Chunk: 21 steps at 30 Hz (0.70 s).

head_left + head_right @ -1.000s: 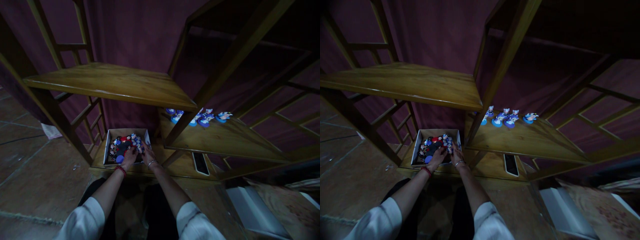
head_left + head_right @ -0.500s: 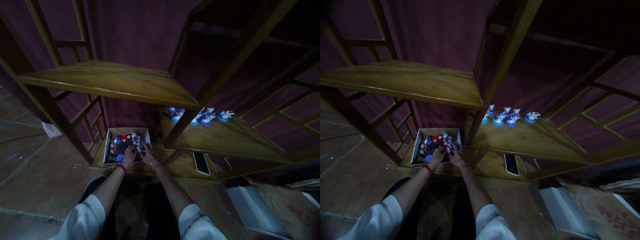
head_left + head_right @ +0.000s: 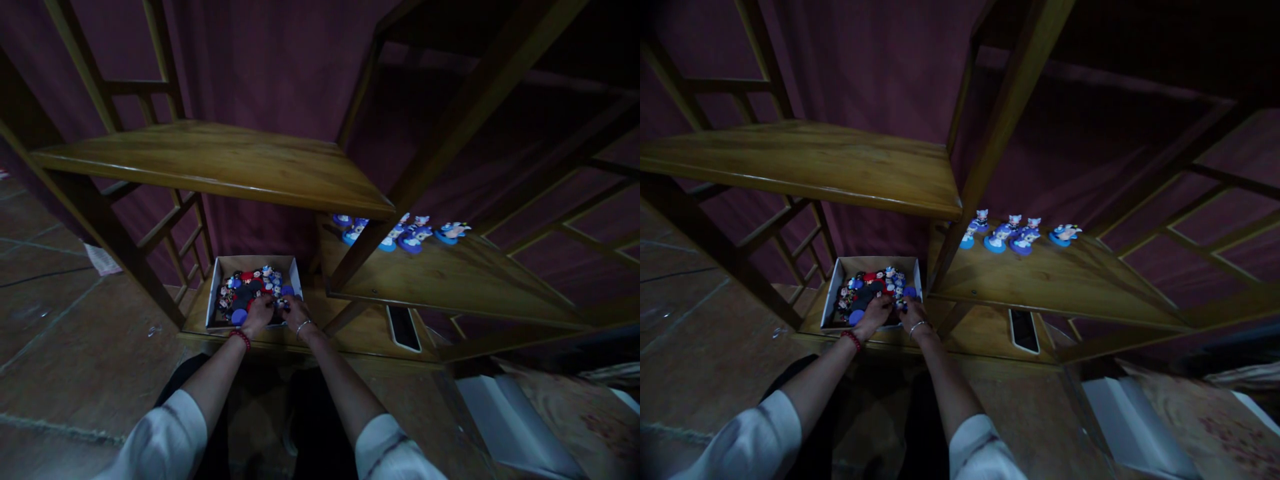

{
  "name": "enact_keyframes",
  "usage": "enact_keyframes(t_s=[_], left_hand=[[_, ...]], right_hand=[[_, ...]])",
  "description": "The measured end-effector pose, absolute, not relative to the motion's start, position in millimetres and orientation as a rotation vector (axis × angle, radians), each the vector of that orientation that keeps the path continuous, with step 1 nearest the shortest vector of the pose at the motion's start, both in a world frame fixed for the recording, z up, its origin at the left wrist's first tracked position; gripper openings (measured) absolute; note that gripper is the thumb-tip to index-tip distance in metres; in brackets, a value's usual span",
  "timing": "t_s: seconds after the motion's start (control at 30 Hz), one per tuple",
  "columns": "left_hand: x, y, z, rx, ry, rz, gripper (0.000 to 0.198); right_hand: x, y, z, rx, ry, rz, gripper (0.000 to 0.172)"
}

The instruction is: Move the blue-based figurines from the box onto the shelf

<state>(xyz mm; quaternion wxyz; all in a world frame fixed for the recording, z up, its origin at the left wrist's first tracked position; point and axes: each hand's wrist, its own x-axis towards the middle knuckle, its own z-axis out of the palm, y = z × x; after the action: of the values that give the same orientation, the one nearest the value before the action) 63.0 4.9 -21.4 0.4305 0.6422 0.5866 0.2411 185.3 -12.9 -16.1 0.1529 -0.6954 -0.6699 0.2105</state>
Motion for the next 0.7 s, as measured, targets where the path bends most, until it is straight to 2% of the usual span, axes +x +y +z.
enact_keyframes(t_s=[0.47,0.7], left_hand=[[54.2,10.0,-20.3,1.799,1.715,0.436,0.031],[55.8,14.4,-21.3,1.899,1.690,0.391,0.031]], right_hand=[[182.7,-9.3,-11.3,-2.113,-1.943,0.646,0.025],[183.6,-7.2,-7.5,-2.136,-1.998,0.657,0.024]])
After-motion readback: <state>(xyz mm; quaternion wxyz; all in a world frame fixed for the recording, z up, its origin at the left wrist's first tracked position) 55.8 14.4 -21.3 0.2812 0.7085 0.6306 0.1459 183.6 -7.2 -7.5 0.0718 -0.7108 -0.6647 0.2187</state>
